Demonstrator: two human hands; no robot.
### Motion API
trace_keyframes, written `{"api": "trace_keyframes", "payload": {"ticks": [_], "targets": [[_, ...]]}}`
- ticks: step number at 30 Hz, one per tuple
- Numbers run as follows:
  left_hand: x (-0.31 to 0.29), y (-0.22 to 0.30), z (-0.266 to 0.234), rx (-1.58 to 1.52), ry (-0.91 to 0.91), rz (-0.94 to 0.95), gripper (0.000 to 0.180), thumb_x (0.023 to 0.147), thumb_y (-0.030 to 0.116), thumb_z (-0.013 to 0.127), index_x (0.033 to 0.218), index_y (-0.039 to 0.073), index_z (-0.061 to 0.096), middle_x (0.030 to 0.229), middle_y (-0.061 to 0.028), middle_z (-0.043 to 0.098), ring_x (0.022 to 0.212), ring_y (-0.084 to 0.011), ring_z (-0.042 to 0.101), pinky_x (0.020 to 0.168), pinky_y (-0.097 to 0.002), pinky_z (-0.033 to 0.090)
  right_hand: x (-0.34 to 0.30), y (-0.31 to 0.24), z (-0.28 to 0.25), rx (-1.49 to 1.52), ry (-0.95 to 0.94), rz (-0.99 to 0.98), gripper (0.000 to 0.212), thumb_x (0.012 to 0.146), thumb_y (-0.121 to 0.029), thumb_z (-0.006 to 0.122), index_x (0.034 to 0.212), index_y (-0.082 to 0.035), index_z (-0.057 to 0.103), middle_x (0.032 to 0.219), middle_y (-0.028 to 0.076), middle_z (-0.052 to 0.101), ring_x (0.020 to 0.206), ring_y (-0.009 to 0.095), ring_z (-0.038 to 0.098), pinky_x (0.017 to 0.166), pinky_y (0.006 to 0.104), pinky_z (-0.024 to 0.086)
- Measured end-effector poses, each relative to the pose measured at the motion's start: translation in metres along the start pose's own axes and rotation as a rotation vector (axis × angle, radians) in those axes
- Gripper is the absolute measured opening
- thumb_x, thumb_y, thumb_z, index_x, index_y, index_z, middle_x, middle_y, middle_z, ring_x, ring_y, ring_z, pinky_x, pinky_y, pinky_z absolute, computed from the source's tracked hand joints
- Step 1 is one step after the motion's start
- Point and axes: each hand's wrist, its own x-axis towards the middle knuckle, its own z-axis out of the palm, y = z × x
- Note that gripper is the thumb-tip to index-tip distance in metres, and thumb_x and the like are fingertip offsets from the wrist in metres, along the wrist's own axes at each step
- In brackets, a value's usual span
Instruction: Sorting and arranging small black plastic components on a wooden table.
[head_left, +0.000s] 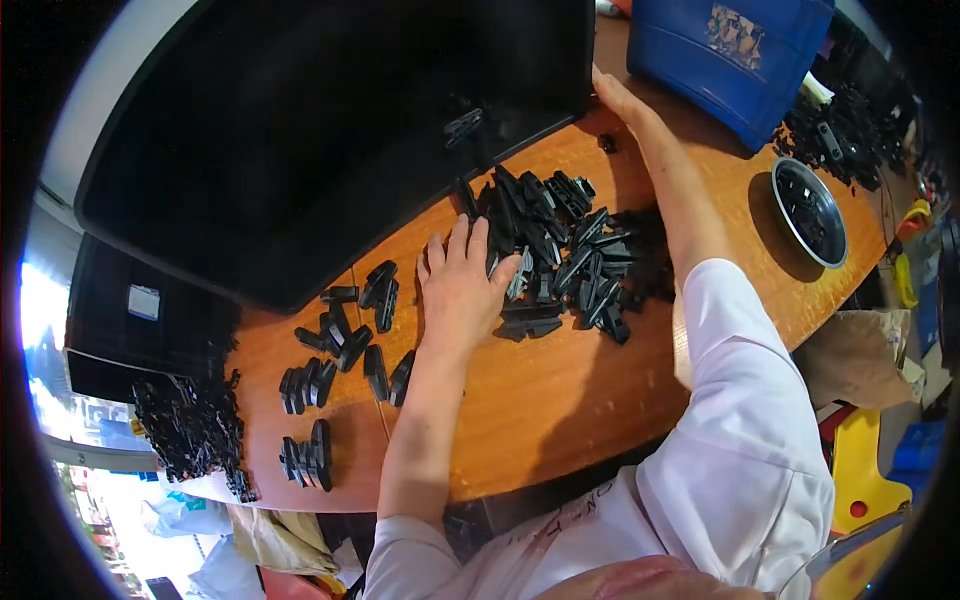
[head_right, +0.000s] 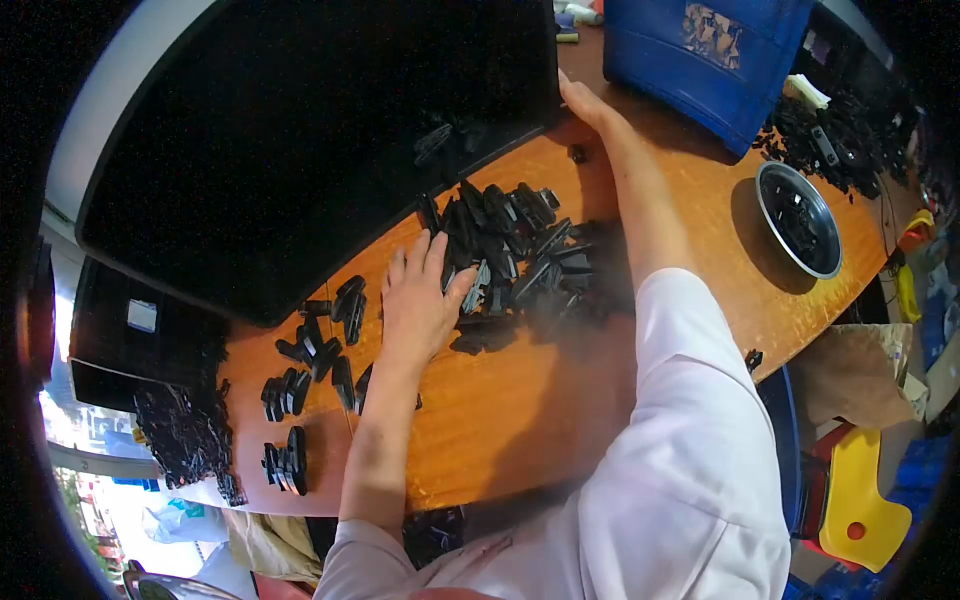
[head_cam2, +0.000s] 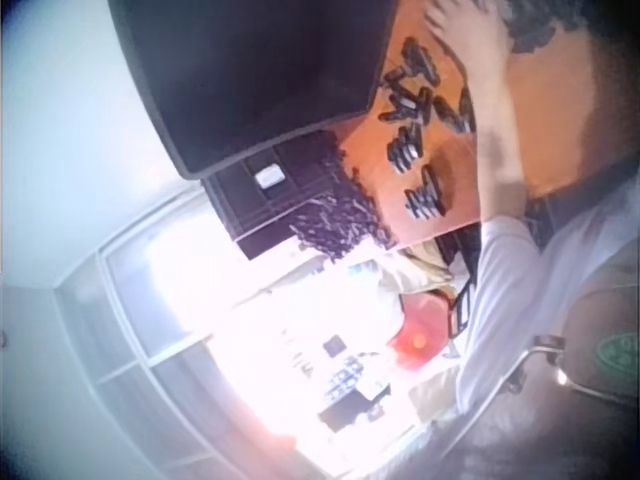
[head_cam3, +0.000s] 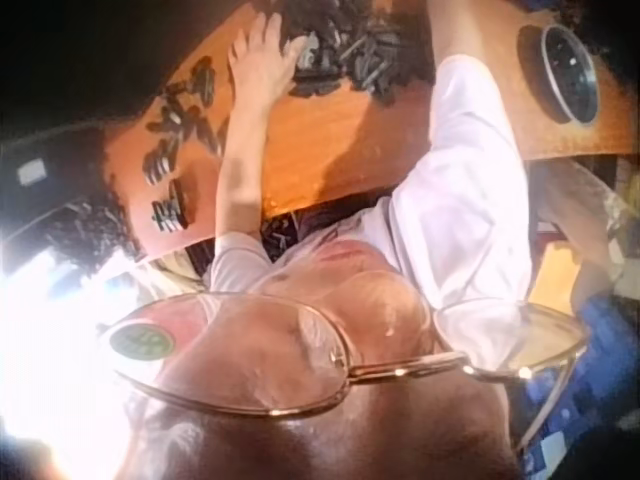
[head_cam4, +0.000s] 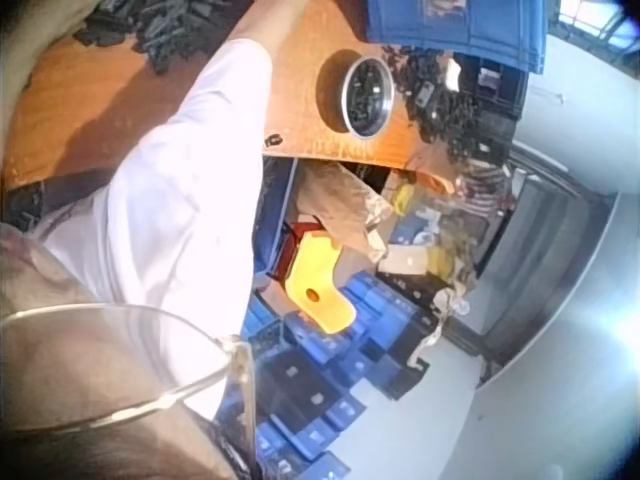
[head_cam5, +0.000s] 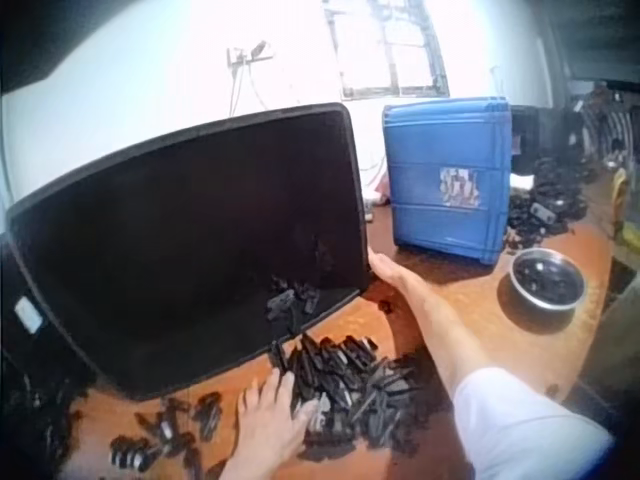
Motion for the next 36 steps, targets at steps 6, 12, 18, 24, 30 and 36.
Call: {"api": "trace_keyframes", "payload": {"ticks": [6,12,18,24,30,36], "targets": [[0.004,0.004,0.0,-0.004,0.016,0.024,0.069,0.102,0.055,0.053,0.152,0.008,0.047,0.161,-0.0151,0.042,0.145,-0.0433,0.039,0.119,-0.0554,0.03,-0.014,0.014,-0.008,-0.015,0.226,0.108,0.082,0.104,-0.066,0.029,0.117,0.003,0.072,0.114,0.026,0.072,0.119,0.038,0.064,0.099,0.0415,0.048],[-0.001,-0.006,0.0,-0.04,0.024,-0.018,0.068,0.102,0.053,0.054,0.151,0.007,0.049,0.158,-0.0166,0.046,0.145,-0.0415,0.04,0.12,-0.0516,0.032,-0.093,-0.018,-0.014,-0.127,0.065,-0.175,0.052,0.103,-0.044,0.051,0.112,0.002,0.073,0.103,0.022,0.075,0.101,0.033,0.073,0.088,0.0382,0.053],[0.018,-0.027,0.018,-0.417,0.3,0.122,0.048,0.107,0.031,0.048,0.141,-0.002,0.056,0.144,-0.0252,0.057,0.129,-0.0438,0.055,0.112,-0.0466,0.043,-0.151,-0.009,-0.051,-0.153,0.013,-0.134,0.035,0.083,0.007,0.065,0.115,0.0,0.075,0.103,0.016,0.078,0.101,0.023,0.076,0.086,0.0337,0.058],[0.019,-0.029,-0.021,-0.673,-0.031,-0.236,0.039,0.104,0.02,0.051,0.137,0.002,0.062,0.139,-0.0232,0.063,0.131,-0.0368,0.058,0.11,-0.04,0.044,-0.207,-0.008,-0.08,-0.474,0.056,-0.127,0.021,0.088,-0.015,0.073,0.104,-0.001,0.078,0.093,0.021,0.076,0.086,0.034,0.074,0.078,0.0414,0.056],[-0.011,-0.041,-0.055,-0.496,-0.257,-0.284,0.039,0.102,0.021,0.055,0.136,0.006,0.066,0.138,-0.0191,0.065,0.13,-0.0345,0.059,0.109,-0.0407,0.045,-0.27,-0.076,-0.044,-0.327,0.233,-0.104,0.022,0.086,-0.017,0.078,0.103,-0.002,0.075,0.092,0.02,0.075,0.088,0.033,0.074,0.078,0.0399,0.055],[-0.064,-0.023,-0.04,-0.394,-0.065,-0.134,0.045,0.089,0.018,0.075,0.132,0.007,0.068,0.13,-0.0209,0.068,0.121,-0.0369,0.064,0.102,-0.0421,0.05,-0.383,-0.175,0.051,-0.232,0.126,-0.532,0.023,0.085,-0.018,0.08,0.086,-0.004,0.062,0.089,0.015,0.065,0.079,0.039,0.066,0.069,0.0457,0.054]]}}
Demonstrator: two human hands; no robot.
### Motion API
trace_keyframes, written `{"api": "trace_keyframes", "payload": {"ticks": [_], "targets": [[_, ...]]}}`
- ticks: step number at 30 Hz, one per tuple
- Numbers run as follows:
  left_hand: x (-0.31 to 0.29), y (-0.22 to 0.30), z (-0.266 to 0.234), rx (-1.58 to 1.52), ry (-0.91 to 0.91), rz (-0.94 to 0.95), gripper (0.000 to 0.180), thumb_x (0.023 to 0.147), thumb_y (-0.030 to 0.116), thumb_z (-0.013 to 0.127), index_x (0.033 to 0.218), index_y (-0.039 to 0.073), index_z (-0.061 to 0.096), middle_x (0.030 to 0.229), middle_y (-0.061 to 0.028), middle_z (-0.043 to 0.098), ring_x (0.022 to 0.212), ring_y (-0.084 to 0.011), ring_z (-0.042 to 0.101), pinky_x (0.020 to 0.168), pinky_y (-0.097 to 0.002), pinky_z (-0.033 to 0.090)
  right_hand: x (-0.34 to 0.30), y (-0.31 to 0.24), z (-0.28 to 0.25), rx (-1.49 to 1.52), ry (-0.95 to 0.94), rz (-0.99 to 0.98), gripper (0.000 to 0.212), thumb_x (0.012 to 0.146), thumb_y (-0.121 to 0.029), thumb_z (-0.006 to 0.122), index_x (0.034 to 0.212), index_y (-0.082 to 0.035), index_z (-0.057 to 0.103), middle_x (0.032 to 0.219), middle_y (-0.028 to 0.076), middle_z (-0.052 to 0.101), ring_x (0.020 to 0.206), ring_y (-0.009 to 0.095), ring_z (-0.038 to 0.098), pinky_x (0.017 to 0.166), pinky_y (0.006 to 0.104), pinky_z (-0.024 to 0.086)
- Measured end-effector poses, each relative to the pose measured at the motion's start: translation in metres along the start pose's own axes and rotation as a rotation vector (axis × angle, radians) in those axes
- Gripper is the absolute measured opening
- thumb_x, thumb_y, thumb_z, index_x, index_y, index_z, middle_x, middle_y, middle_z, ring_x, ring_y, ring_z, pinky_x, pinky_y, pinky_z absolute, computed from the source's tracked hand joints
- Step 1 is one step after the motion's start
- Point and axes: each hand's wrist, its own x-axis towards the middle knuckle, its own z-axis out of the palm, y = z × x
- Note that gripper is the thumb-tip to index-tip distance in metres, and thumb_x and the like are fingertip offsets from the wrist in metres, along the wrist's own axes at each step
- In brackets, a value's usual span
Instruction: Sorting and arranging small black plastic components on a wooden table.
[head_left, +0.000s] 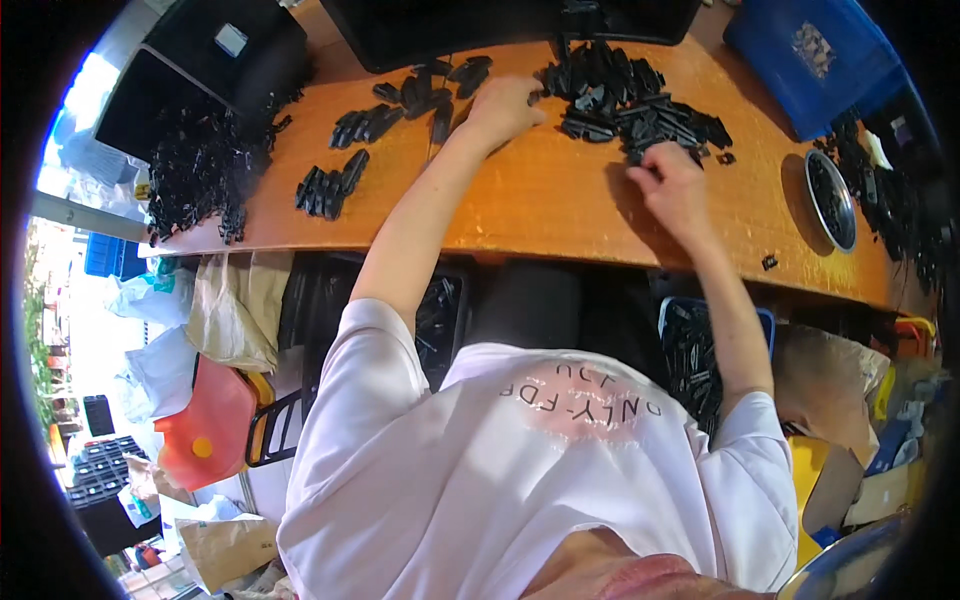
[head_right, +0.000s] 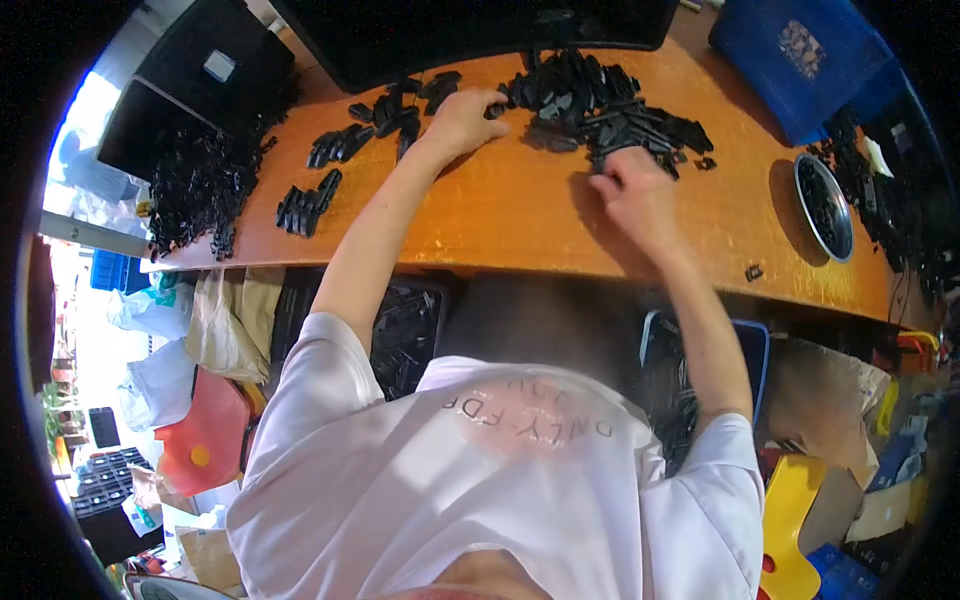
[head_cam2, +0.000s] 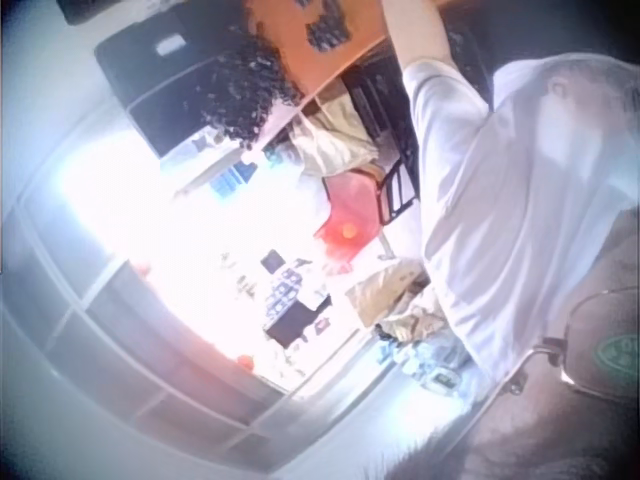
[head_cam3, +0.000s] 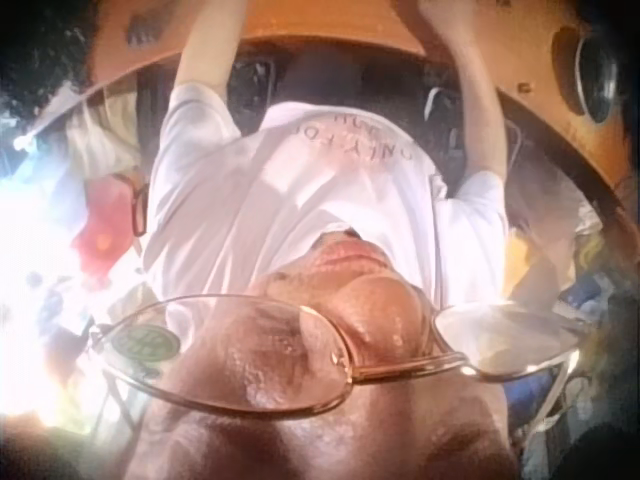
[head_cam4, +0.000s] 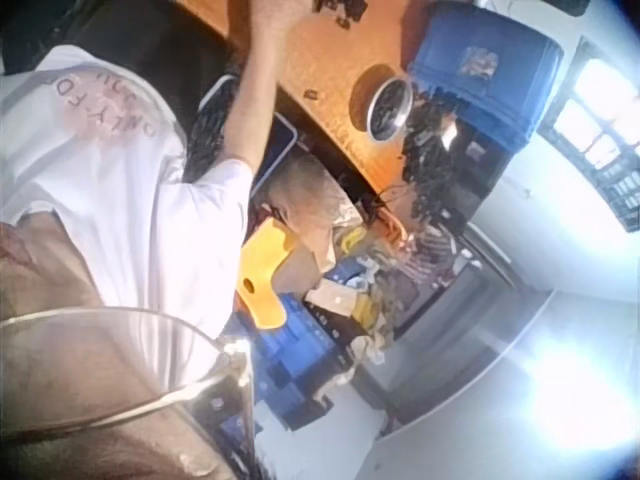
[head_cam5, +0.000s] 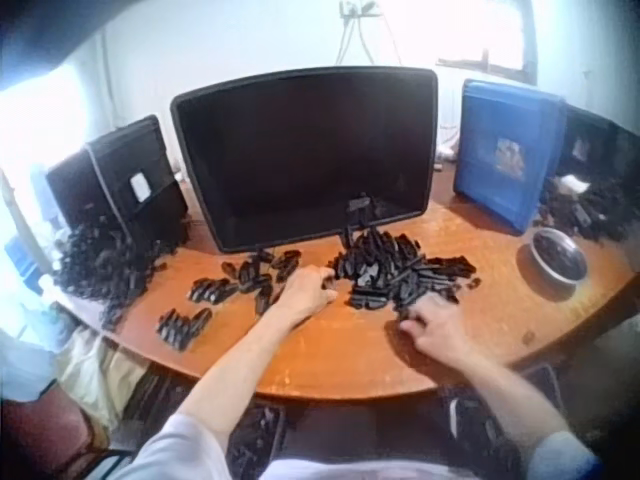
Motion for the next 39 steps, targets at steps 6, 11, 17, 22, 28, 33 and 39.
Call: {"api": "trace_keyframes", "payload": {"ticks": [6,11,17,22,28,33,39], "targets": [[-0.051,0.016,0.025,0.02,0.273,0.099,0.024,0.082,0.009,0.071,0.104,0.0,0.071,0.108,-0.0252,0.071,0.103,-0.0426,0.068,0.091,-0.0467,0.053,-0.027,-0.031,0.004,0.118,-0.036,0.083,0.017,0.091,-0.017,0.077,0.094,-0.004,0.066,0.09,0.014,0.066,0.078,0.037,0.066,0.067,0.0435,0.053],[-0.124,0.037,0.044,-0.19,0.321,0.015,0.021,0.091,0.018,0.07,0.102,0.0,0.07,0.105,-0.0239,0.071,0.096,-0.0424,0.07,0.086,-0.0491,0.055,-0.031,-0.034,-0.016,0.279,-0.139,0.088,0.016,0.094,-0.011,0.072,0.109,-0.004,0.071,0.099,0.015,0.071,0.082,0.034,0.069,0.07,0.0389,0.055],[-0.149,0.052,0.023,0.378,0.184,-0.247,0.023,0.098,0.029,0.063,0.107,0.01,0.073,0.107,-0.0138,0.074,0.096,-0.0398,0.07,0.083,-0.0506,0.054,-0.021,-0.022,-0.031,0.161,-0.123,-0.032,0.037,0.087,0.007,0.062,0.121,-0.007,0.07,0.112,0.011,0.073,0.094,0.031,0.069,0.078,0.0349,0.058],[-0.13,0.017,0.011,0.212,0.427,0.291,0.022,0.096,0.014,0.063,0.115,0.009,0.073,0.118,-0.0142,0.071,0.109,-0.0368,0.066,0.094,-0.0473,0.052,0.007,-0.029,-0.032,-0.3,-0.387,-0.514,0.046,0.072,0.002,0.065,0.117,-0.009,0.07,0.116,0.003,0.067,0.113,0.026,0.06,0.084,0.0346,0.059],[-0.117,0.002,0.031,0.075,0.211,0.478,0.031,0.089,0.006,0.07,0.12,0.005,0.071,0.118,-0.0137,0.071,0.115,-0.0342,0.064,0.102,-0.0414,0.049,-0.015,-0.029,-0.032,-0.179,-0.403,-0.246,0.03,0.084,-0.006,0.068,0.114,-0.008,0.07,0.112,0.008,0.067,0.108,0.03,0.062,0.085,0.0392,0.056],[-0.13,0.017,0.037,-0.204,0.178,0.295,0.037,0.085,0.005,0.072,0.123,0.007,0.072,0.112,-0.0121,0.072,0.106,-0.0319,0.065,0.092,-0.0391,0.053,-0.02,-0.032,-0.021,0.002,-0.301,-0.168,0.026,0.09,-0.014,0.072,0.116,-0.008,0.071,0.116,0.01,0.068,0.106,0.033,0.064,0.087,0.0422,0.055],[-0.133,0.018,0.033,-0.291,0.191,0.268,0.036,0.085,0.006,0.072,0.12,0.006,0.073,0.107,-0.0137,0.072,0.1,-0.0289,0.067,0.082,-0.036,0.055,-0.018,-0.036,-0.005,0.035,-0.259,-0.149,0.023,0.088,-0.016,0.075,0.109,-0.007,0.074,0.113,0.011,0.068,0.102,0.033,0.066,0.085,0.0422,0.055]]}}
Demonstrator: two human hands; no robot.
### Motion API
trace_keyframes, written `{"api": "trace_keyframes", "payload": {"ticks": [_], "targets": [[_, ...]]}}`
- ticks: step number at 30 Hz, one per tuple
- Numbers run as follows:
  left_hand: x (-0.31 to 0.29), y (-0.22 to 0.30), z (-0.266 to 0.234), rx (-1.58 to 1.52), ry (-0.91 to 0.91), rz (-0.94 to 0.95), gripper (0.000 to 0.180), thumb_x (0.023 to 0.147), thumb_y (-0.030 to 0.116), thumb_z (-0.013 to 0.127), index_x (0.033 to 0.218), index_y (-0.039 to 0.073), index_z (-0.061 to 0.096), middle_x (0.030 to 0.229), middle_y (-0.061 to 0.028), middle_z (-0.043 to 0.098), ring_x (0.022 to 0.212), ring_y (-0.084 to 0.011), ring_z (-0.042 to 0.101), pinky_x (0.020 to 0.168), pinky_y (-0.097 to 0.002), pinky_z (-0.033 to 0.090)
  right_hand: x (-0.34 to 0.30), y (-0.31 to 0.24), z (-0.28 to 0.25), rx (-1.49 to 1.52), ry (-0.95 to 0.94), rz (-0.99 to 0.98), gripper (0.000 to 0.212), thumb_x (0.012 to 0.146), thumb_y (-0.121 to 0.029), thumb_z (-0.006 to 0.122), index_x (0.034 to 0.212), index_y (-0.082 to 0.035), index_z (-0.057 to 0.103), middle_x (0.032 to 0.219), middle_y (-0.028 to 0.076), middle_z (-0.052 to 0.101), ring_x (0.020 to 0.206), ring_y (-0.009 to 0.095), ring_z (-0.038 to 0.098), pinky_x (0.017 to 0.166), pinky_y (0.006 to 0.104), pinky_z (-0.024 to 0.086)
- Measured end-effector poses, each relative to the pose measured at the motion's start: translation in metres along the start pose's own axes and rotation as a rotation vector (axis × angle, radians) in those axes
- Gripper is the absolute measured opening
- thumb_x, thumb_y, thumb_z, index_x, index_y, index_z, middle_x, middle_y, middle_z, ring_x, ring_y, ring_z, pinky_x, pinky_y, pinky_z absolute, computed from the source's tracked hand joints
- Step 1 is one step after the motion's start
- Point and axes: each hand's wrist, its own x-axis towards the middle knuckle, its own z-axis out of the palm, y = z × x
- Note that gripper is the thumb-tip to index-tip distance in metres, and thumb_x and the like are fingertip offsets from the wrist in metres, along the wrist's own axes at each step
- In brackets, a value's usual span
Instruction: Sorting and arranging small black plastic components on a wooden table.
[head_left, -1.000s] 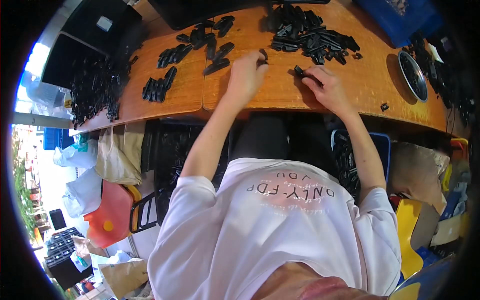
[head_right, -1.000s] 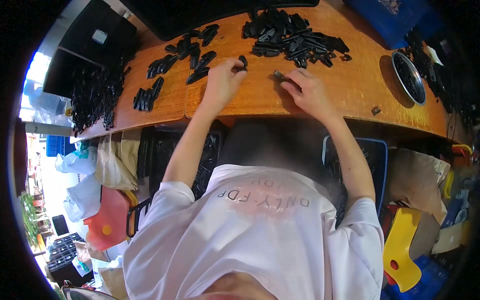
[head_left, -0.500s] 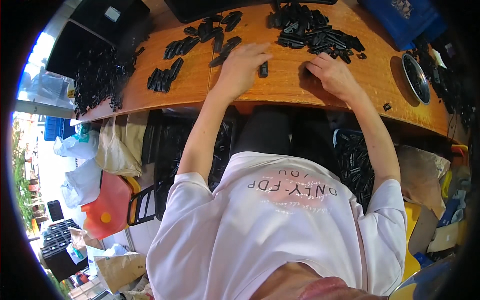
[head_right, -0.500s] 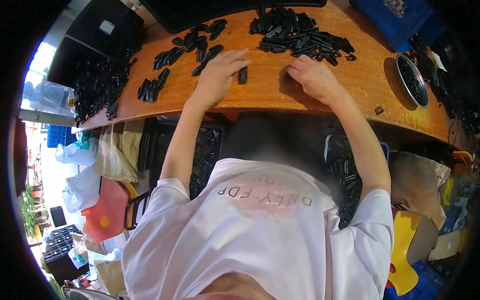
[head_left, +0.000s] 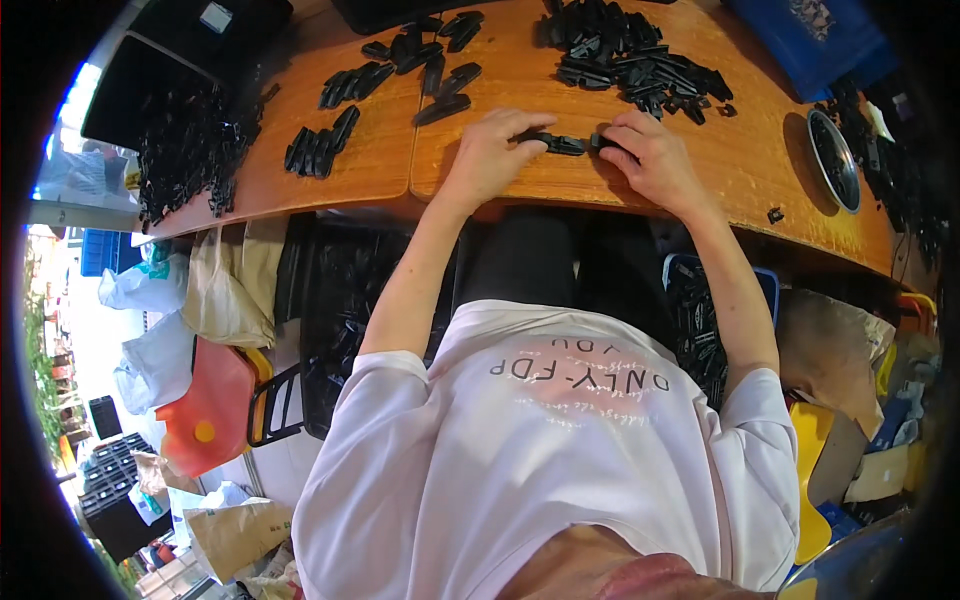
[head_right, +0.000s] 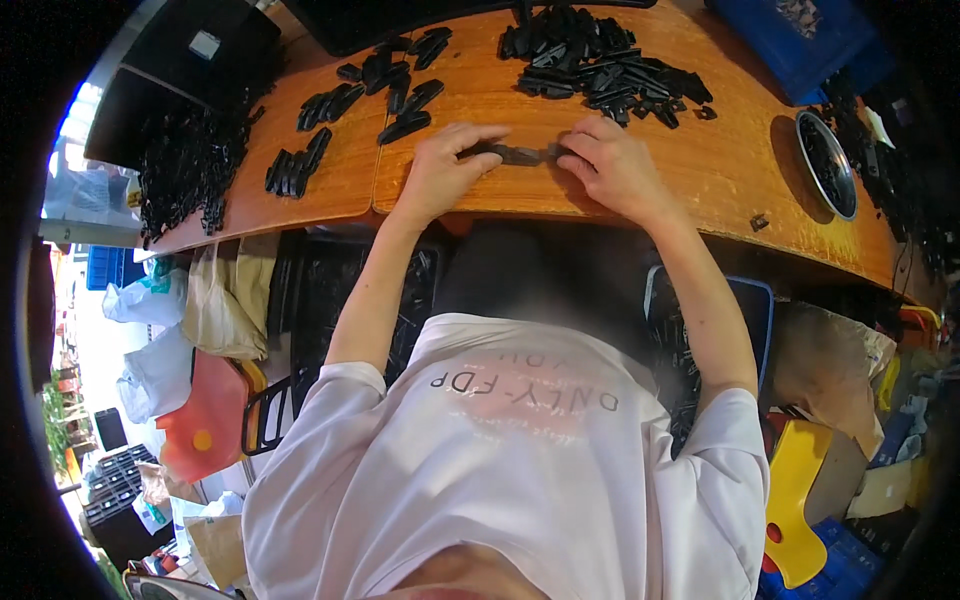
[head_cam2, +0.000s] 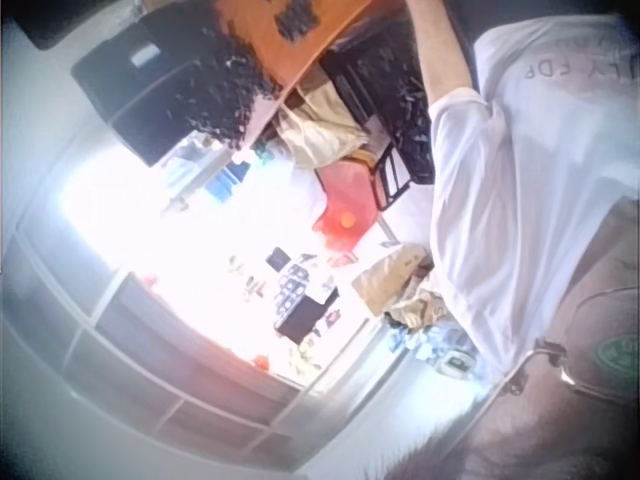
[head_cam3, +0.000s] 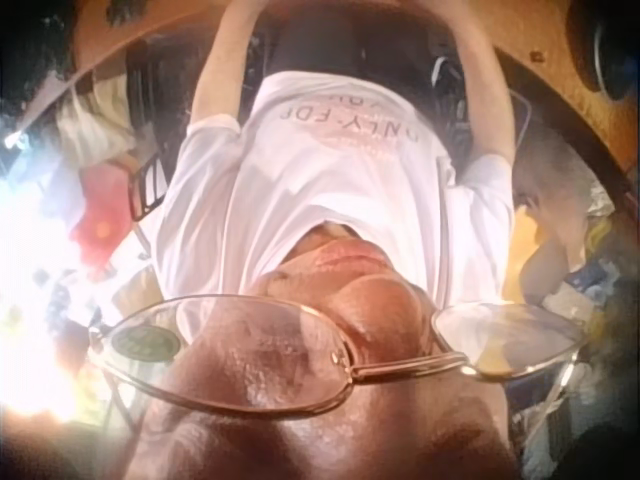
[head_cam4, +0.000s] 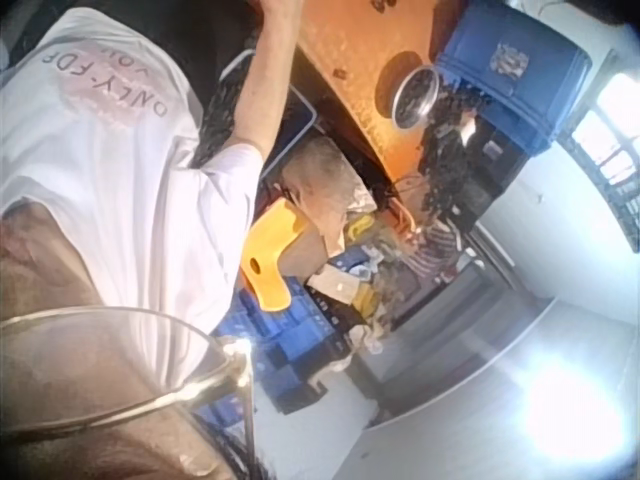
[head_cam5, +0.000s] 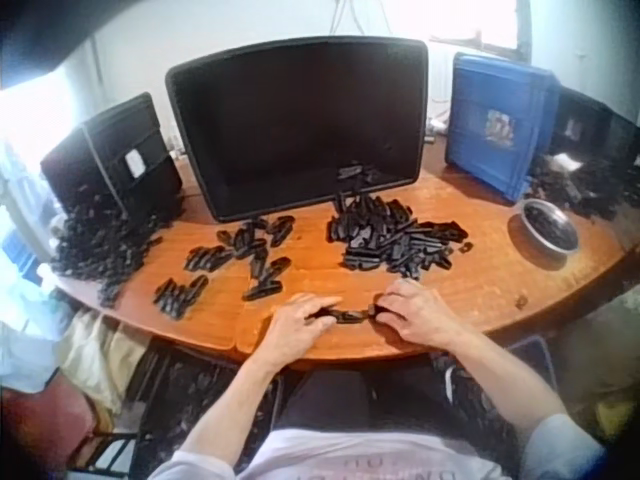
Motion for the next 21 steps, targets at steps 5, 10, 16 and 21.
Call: {"api": "trace_keyframes", "payload": {"ticks": [5,10,16,21], "targets": [[-0.003,-0.002,-0.001,-0.056,-0.031,-0.047,0.035,0.084,0.006,0.075,0.12,0.006,0.075,0.109,-0.0125,0.075,0.101,-0.0251,0.069,0.091,-0.032,0.053,0.009,-0.023,0.001,0.116,-0.025,0.105,0.022,0.087,-0.012,0.077,0.106,-0.002,0.073,0.103,0.016,0.072,0.095,0.037,0.069,0.079,0.0418,0.056],[0.0,-0.002,0.0,-0.074,-0.044,-0.063,0.034,0.083,0.007,0.074,0.117,0.006,0.075,0.111,-0.0152,0.074,0.103,-0.0309,0.069,0.09,-0.0364,0.054,0.016,-0.015,0.006,0.082,-0.027,-0.034,0.021,0.084,-0.009,0.078,0.103,-0.001,0.073,0.097,0.016,0.072,0.091,0.037,0.069,0.077,0.0432,0.056],[0.003,-0.002,-0.003,-0.021,-0.037,-0.048,0.033,0.083,0.004,0.073,0.115,0.005,0.076,0.109,-0.014,0.075,0.099,-0.0279,0.07,0.088,-0.0344,0.054,0.035,-0.012,0.034,0.042,-0.03,-0.187,0.015,0.079,-0.012,0.077,0.09,-0.004,0.069,0.085,0.014,0.066,0.084,0.036,0.065,0.072,0.0449,0.053],[-0.003,-0.002,-0.007,0.04,0.027,-0.059,0.032,0.081,0.004,0.073,0.113,0.004,0.074,0.106,-0.0143,0.074,0.102,-0.0315,0.069,0.089,-0.0384,0.054,0.03,-0.025,0.039,0.064,0.135,-0.126,0.016,0.084,-0.021,0.076,0.085,-0.008,0.067,0.084,0.01,0.063,0.082,0.032,0.064,0.07,0.0435,0.052]]}}
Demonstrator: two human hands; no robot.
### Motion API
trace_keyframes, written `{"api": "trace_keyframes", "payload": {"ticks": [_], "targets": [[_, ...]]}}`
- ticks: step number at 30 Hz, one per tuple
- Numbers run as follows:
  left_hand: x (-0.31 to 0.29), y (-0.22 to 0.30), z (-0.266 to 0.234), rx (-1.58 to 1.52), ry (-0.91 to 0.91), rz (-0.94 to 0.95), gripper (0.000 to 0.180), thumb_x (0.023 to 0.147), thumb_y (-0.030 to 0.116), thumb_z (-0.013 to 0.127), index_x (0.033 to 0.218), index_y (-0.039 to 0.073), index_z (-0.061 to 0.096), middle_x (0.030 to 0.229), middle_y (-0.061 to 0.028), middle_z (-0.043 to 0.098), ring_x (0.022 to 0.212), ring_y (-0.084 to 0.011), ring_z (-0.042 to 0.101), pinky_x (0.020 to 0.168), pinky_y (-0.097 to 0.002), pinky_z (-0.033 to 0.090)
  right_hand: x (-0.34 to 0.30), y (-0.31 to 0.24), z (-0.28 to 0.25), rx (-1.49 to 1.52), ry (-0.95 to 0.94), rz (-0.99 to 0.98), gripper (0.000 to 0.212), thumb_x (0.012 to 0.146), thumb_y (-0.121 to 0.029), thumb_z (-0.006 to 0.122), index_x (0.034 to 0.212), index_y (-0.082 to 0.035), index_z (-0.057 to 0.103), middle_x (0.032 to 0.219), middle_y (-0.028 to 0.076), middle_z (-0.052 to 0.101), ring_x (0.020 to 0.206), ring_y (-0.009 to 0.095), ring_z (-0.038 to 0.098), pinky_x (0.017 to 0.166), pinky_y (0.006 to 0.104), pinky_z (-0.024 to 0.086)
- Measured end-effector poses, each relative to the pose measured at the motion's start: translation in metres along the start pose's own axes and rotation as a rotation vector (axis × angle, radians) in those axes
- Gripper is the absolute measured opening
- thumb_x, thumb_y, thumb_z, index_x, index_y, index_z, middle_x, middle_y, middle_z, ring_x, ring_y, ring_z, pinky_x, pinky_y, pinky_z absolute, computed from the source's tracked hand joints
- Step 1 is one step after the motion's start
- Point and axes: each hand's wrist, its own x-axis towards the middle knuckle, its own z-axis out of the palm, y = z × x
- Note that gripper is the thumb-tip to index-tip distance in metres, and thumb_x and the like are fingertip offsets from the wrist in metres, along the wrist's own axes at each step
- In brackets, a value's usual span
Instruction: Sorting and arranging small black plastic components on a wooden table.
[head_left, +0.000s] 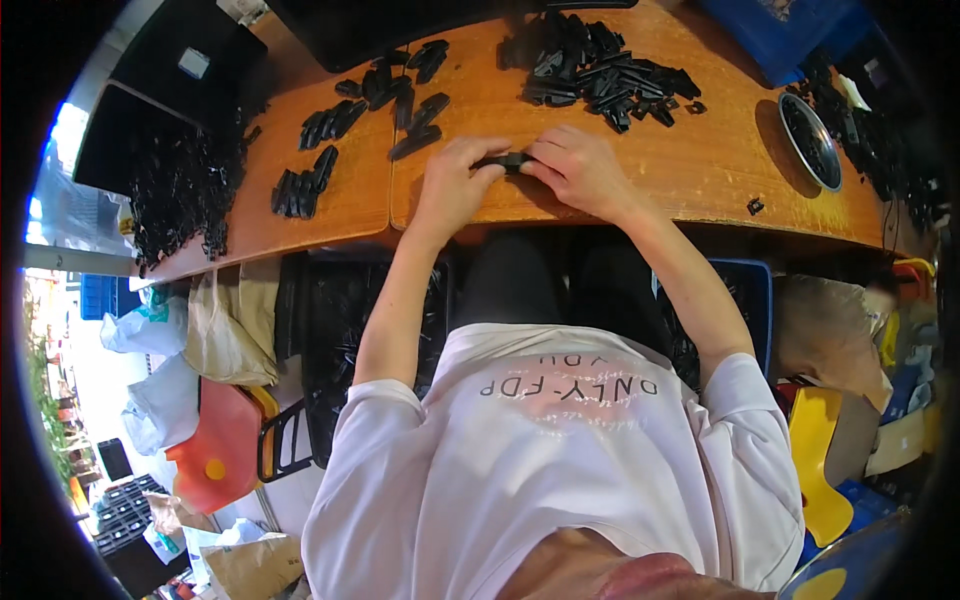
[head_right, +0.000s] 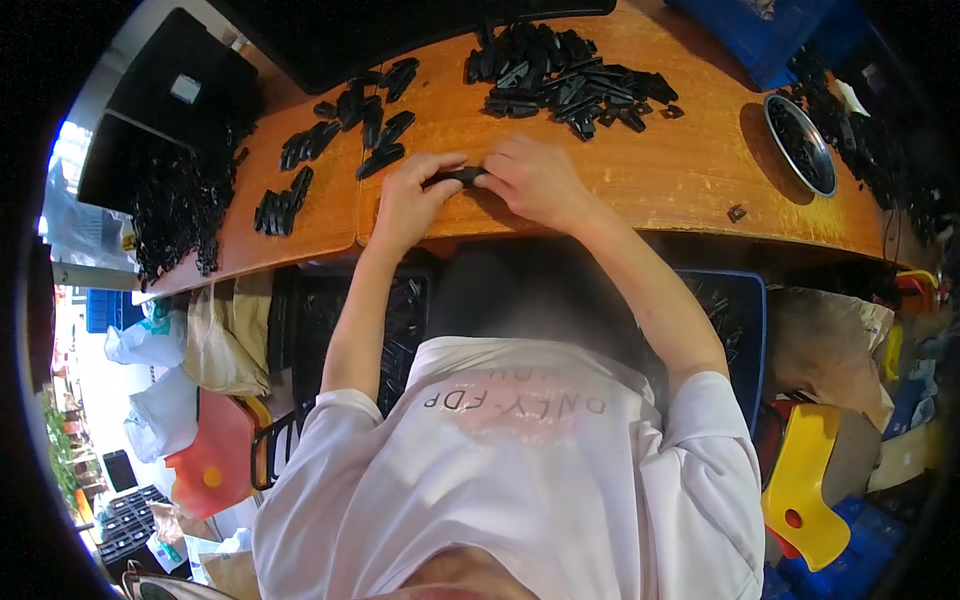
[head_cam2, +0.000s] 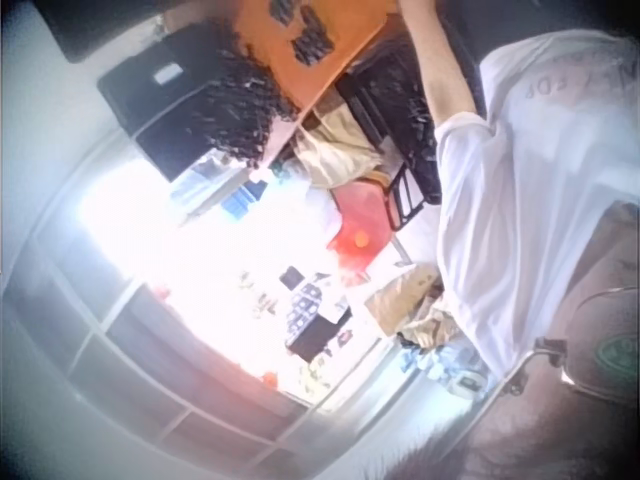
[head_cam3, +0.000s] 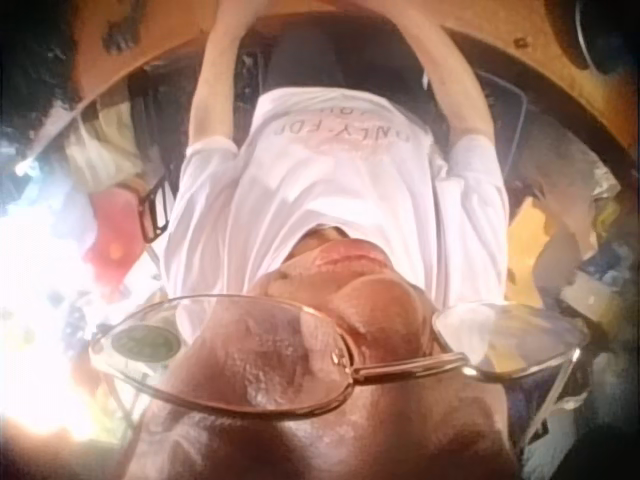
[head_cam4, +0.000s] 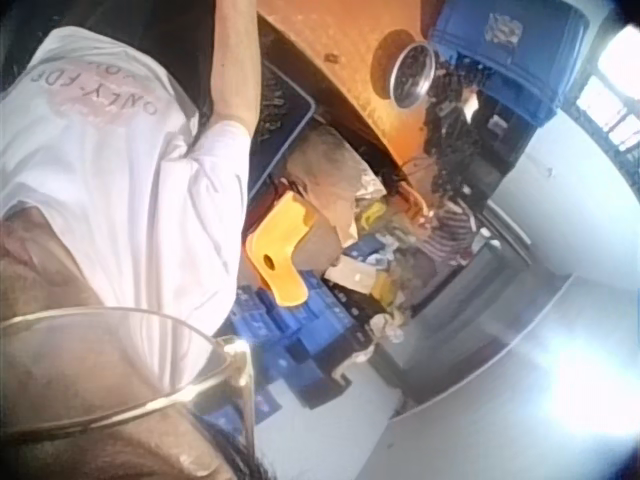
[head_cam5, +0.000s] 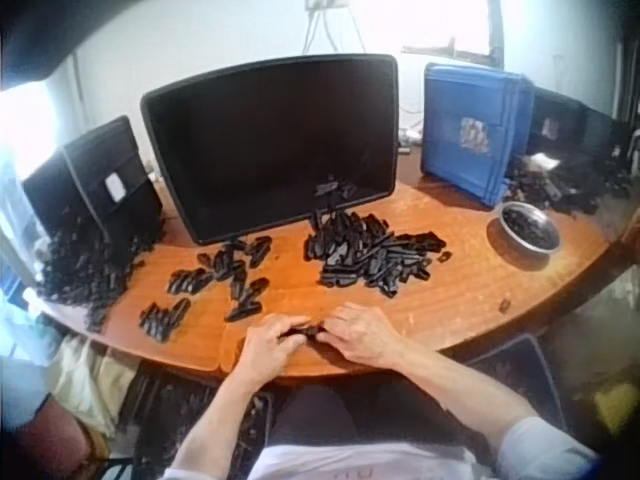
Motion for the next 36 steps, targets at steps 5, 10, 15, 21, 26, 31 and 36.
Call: {"api": "trace_keyframes", "payload": {"ticks": [5,10,15,21,26,31,36], "targets": [[-0.008,-0.001,-0.014,0.729,0.406,0.108,0.033,0.084,0.001,0.064,0.115,0.007,0.074,0.118,-0.0114,0.071,0.116,-0.0348,0.062,0.1,-0.0453,0.047,-0.039,0.024,-0.038,-0.334,0.218,0.239,0.017,0.091,-0.023,0.073,0.101,-0.01,0.072,0.096,0.01,0.069,0.092,0.032,0.067,0.076,0.0399,0.055],[0.053,0.003,0.041,0.281,0.229,0.341,0.031,0.09,0.005,0.064,0.119,0.008,0.072,0.13,-0.0111,0.066,0.12,-0.0341,0.058,0.104,-0.0441,0.047,-0.039,0.065,-0.044,-0.394,0.231,0.45,0.025,0.091,-0.019,0.074,0.113,-0.008,0.074,0.1,0.013,0.07,0.092,0.034,0.068,0.078,0.044,0.055],[0.095,-0.014,0.069,0.379,0.058,0.289,0.031,0.09,0.007,0.066,0.121,0.008,0.071,0.119,-0.0125,0.066,0.118,-0.0356,0.059,0.102,-0.0442,0.048,-0.028,0.069,-0.055,-0.076,0.146,0.673,0.029,0.09,-0.013,0.073,0.119,-0.007,0.074,0.099,0.015,0.073,0.087,0.032,0.069,0.078,0.0405,0.056],[0.065,-0.002,0.06,0.309,0.066,0.216,0.032,0.088,0.009,0.071,0.12,0.007,0.07,0.115,-0.0147,0.064,0.112,-0.0355,0.06,0.097,-0.0444,0.05,-0.056,0.064,-0.067,0.266,0.356,0.792,0.026,0.09,-0.006,0.074,0.116,0.0,0.073,0.084,0.008,0.074,0.071,0.015,0.066,0.065,0.031,0.054],[0.013,0.017,0.044,0.308,0.086,0.23,0.034,0.087,0.007,0.072,0.12,0.005,0.069,0.114,-0.0162,0.065,0.107,-0.0365,0.062,0.093,-0.0433,0.052,-0.043,0.017,-0.061,0.484,0.266,0.982,0.016,0.094,-0.008,0.073,0.108,0.0,0.072,0.077,0.002,0.069,0.064,0.006,0.061,0.051,0.0216,0.045],[0.0,0.018,0.041,-0.081,0.056,0.082,0.034,0.091,0.001,0.064,0.124,0.007,0.071,0.128,-0.0148,0.067,0.115,-0.0331,0.065,0.1,-0.0394,0.05,-0.048,0.005,-0.035,0.29,0.111,0.823,0.013,0.09,-0.011,0.072,0.099,-0.002,0.073,0.082,0.018,0.073,0.068,0.029,0.071,0.066,0.0384,0.055],[0.011,0.007,0.024,0.118,-0.093,0.332,0.04,0.09,-0.005,0.059,0.124,0.01,0.072,0.14,-0.0124,0.064,0.129,-0.0345,0.057,0.111,-0.041,0.044,-0.042,0.007,-0.061,0.076,-0.024,0.489,0.018,0.091,-0.005,0.068,0.108,-0.004,0.073,0.086,0.015,0.073,0.073,0.029,0.07,0.068,0.0367,0.056]]}}
